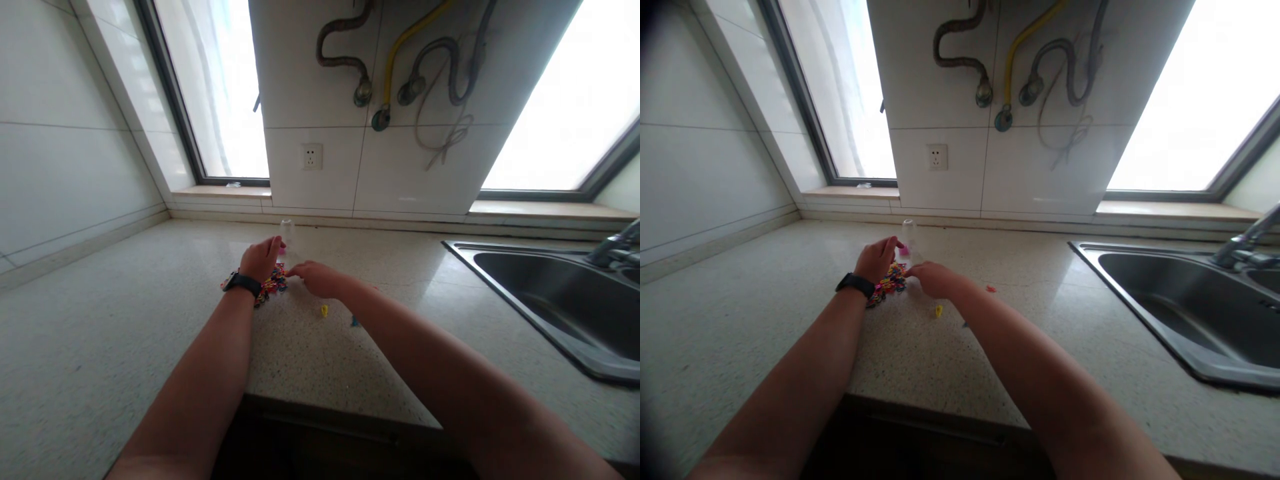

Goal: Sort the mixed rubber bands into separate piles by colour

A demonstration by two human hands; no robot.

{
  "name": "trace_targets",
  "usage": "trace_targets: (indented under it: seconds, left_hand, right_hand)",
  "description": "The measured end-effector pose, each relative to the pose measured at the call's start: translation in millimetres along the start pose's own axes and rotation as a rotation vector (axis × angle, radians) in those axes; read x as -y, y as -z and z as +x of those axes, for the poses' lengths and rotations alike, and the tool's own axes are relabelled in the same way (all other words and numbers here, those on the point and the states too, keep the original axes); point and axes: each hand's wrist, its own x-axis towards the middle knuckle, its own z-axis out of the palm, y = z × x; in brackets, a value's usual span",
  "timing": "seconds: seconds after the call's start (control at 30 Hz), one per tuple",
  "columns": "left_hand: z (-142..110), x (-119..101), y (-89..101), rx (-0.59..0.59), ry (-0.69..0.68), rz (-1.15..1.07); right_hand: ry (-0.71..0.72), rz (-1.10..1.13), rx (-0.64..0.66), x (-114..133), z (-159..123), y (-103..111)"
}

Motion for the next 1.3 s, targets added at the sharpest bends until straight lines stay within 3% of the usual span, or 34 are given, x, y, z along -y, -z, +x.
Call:
trace_targets:
  seconds: [0.27,0.63,0.87,1.0,1.3]
  left_hand:
    - [-1,-1,0.3,0.013,-0.004,0.039]
    - [-2,1,-4.5,0.013,-0.016,0.006]
    - [-4,-3,-1.3,0.018,0.003,-0.022]
    - [-4,-5,-1.0,0.02,0.001,-0.008]
    - [-6,-11,-1.3,0.032,0.021,-0.042]
  right_hand:
    - [-0.044,0.288,-0.165,12,-17,19]
    - [-0.297,0.61,-0.465,5,-89,64]
    - [-0.351,0.783,-0.618,8,-106,48]
    - [-0.369,0.795,-0.605,3,-112,37]
    - [-0.436,0.809,-0.683,-2,-125,49]
